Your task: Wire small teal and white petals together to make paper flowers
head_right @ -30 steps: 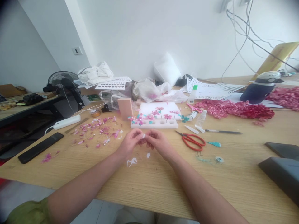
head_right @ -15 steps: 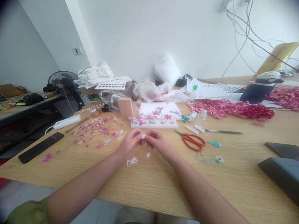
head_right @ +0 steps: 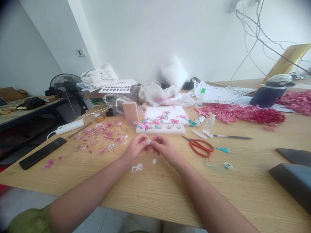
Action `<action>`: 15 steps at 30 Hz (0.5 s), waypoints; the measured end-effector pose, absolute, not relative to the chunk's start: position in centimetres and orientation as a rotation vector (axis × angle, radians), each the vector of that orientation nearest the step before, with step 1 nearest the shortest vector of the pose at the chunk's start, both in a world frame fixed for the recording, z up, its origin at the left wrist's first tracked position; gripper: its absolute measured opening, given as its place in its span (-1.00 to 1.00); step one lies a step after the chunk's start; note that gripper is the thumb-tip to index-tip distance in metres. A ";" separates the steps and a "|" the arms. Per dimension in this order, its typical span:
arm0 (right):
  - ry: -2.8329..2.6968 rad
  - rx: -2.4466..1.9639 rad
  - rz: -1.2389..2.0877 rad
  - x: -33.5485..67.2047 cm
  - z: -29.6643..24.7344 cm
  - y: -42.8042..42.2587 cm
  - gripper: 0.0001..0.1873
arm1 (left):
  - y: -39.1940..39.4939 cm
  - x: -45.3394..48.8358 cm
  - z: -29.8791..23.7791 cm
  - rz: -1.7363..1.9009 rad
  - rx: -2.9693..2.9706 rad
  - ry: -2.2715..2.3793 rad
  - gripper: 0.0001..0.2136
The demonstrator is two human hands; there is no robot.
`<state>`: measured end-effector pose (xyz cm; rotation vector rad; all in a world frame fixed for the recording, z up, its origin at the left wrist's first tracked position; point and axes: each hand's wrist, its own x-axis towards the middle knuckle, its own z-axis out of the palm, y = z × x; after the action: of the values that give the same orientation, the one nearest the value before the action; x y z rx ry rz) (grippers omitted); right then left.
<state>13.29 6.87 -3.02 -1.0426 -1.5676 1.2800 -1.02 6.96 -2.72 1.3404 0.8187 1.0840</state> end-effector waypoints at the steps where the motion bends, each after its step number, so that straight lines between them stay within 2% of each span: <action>1: -1.569 -1.045 1.281 13.3 -3.0 6.9 -0.79 | 7.0 -1.0 -2.7 1.083 1.343 0.817 -0.79; 7: -1.584 -1.055 1.274 13.2 -3.1 6.9 -0.79 | 7.0 -1.2 -2.8 1.074 1.348 0.784 -0.76; 15: -1.588 -1.027 1.287 13.2 -3.2 6.9 -0.78 | 6.9 -1.0 -2.6 1.096 1.389 0.821 -0.82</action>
<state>13.23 6.92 -3.15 -1.0267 -1.5878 1.2867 -0.98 6.94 -2.61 1.3889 0.8213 1.0960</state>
